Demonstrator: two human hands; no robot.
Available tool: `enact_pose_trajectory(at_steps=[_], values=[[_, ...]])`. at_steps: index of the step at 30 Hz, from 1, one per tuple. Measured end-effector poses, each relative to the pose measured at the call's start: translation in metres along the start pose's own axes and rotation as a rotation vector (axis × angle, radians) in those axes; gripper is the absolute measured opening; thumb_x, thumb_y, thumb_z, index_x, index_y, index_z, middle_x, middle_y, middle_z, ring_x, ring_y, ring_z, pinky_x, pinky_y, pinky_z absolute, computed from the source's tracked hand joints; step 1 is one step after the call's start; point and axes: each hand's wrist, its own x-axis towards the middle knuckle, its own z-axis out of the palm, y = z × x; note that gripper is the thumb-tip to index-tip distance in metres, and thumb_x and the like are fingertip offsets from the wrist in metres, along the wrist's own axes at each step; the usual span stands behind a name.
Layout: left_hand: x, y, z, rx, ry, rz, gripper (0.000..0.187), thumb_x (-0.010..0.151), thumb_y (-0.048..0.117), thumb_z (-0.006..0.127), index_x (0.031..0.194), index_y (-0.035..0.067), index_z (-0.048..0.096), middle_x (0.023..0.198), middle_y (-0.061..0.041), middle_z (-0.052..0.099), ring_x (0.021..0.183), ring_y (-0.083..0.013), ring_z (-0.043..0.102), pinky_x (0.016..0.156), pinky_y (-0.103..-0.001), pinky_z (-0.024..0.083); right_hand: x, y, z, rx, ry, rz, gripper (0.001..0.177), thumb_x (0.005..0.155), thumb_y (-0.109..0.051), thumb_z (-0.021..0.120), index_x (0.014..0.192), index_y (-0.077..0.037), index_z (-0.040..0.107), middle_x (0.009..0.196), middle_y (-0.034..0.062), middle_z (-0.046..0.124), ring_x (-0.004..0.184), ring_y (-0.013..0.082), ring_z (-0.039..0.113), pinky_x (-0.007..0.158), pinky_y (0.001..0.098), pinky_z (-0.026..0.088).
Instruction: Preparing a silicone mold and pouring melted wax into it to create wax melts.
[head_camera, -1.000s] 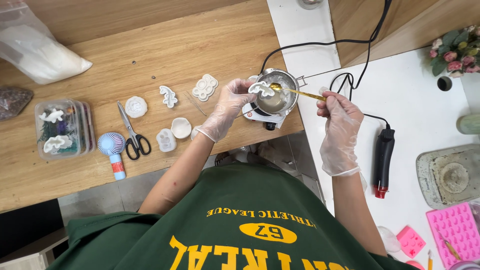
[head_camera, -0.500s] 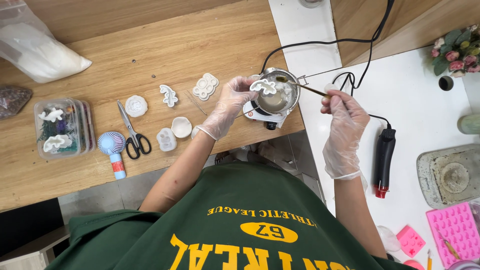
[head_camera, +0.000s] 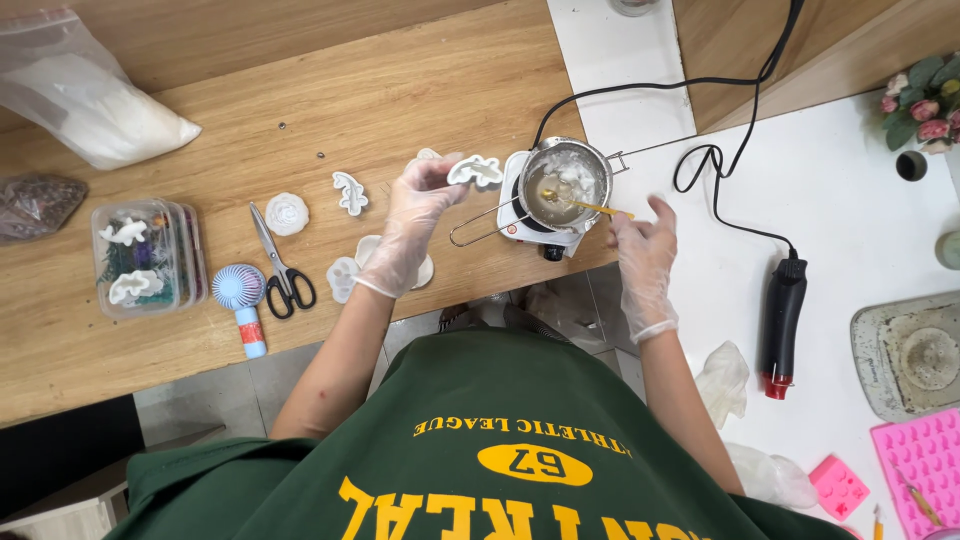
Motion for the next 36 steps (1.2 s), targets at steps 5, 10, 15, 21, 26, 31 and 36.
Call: enact_pose_trajectory(at_steps=[5, 10, 15, 21, 26, 31, 36], values=[[-0.017, 0.013, -0.022, -0.037, 0.018, 0.043, 0.032, 0.084, -0.007, 0.072, 0.114, 0.003, 0.069, 0.113, -0.007, 0.073, 0.104, -0.0143, 0.07, 0.094, -0.028, 0.057, -0.029, 0.046, 0.016, 0.046, 0.063, 0.285, 0.05, 0.097, -0.026, 0.069, 0.134, 0.001, 0.05, 0.084, 0.0057, 0.064, 0.068, 0.014, 0.061, 0.063, 0.0298, 0.049], [-0.025, 0.009, -0.048, -0.061, 0.043, 0.056, 0.028, 0.087, -0.007, 0.074, 0.113, 0.002, 0.066, 0.113, -0.008, 0.072, 0.105, -0.0154, 0.069, 0.093, -0.029, 0.056, -0.048, 0.09, 0.104, 0.592, -0.587, 0.768, 0.05, 0.088, -0.037, 0.069, 0.127, -0.008, 0.058, 0.129, 0.0153, 0.065, 0.117, 0.0257, 0.066, 0.102, 0.0404, 0.05], [-0.028, 0.01, -0.072, -0.063, 0.005, 0.042, 0.029, 0.086, -0.008, 0.072, 0.113, 0.002, 0.067, 0.116, -0.008, 0.072, 0.107, -0.0155, 0.069, 0.095, -0.029, 0.056, -0.042, 0.081, 0.162, 0.847, -0.507, 0.573, 0.04, 0.094, -0.039, 0.064, 0.123, -0.013, 0.054, 0.124, 0.0087, 0.068, 0.117, 0.0236, 0.066, 0.102, 0.0429, 0.044], [-0.034, 0.02, -0.093, -0.034, 0.002, -0.004, 0.032, 0.083, -0.01, 0.072, 0.112, 0.002, 0.066, 0.118, -0.008, 0.072, 0.108, -0.0156, 0.069, 0.096, -0.028, 0.055, -0.066, 0.09, 0.159, 0.873, -0.224, 0.401, 0.039, 0.1, -0.043, 0.053, 0.11, -0.007, 0.063, 0.082, 0.0028, 0.059, 0.079, 0.0166, 0.06, 0.078, 0.0361, 0.054], [-0.033, 0.026, -0.092, -0.021, -0.043, -0.085, 0.032, 0.084, -0.01, 0.071, 0.113, 0.003, 0.066, 0.113, -0.009, 0.072, 0.104, -0.016, 0.07, 0.094, -0.028, 0.055, -0.081, 0.099, 0.115, 0.736, 0.021, 0.171, 0.048, 0.107, -0.048, 0.053, 0.096, -0.002, 0.059, 0.065, -0.0026, 0.041, 0.053, 0.0094, 0.038, 0.052, 0.0289, 0.04], [-0.019, 0.02, -0.083, -0.035, -0.108, -0.087, 0.031, 0.084, -0.01, 0.071, 0.112, 0.002, 0.065, 0.11, -0.01, 0.072, 0.103, -0.017, 0.07, 0.092, -0.028, 0.056, -0.109, 0.039, 0.06, 0.635, 0.112, 0.163, 0.039, 0.106, -0.042, 0.053, 0.087, -0.008, 0.051, 0.062, -0.0034, 0.045, 0.048, 0.0089, 0.034, 0.05, 0.0308, 0.041], [-0.011, 0.012, -0.064, -0.008, -0.188, -0.09, 0.032, 0.084, -0.009, 0.071, 0.114, 0.001, 0.066, 0.112, -0.01, 0.072, 0.103, -0.0168, 0.07, 0.093, -0.028, 0.056, -0.135, -0.018, -0.023, 0.509, 0.237, 0.092, 0.042, 0.108, -0.042, 0.045, 0.086, -0.007, 0.054, 0.056, -0.004, 0.038, 0.046, 0.01, 0.032, 0.053, 0.031, 0.041]])
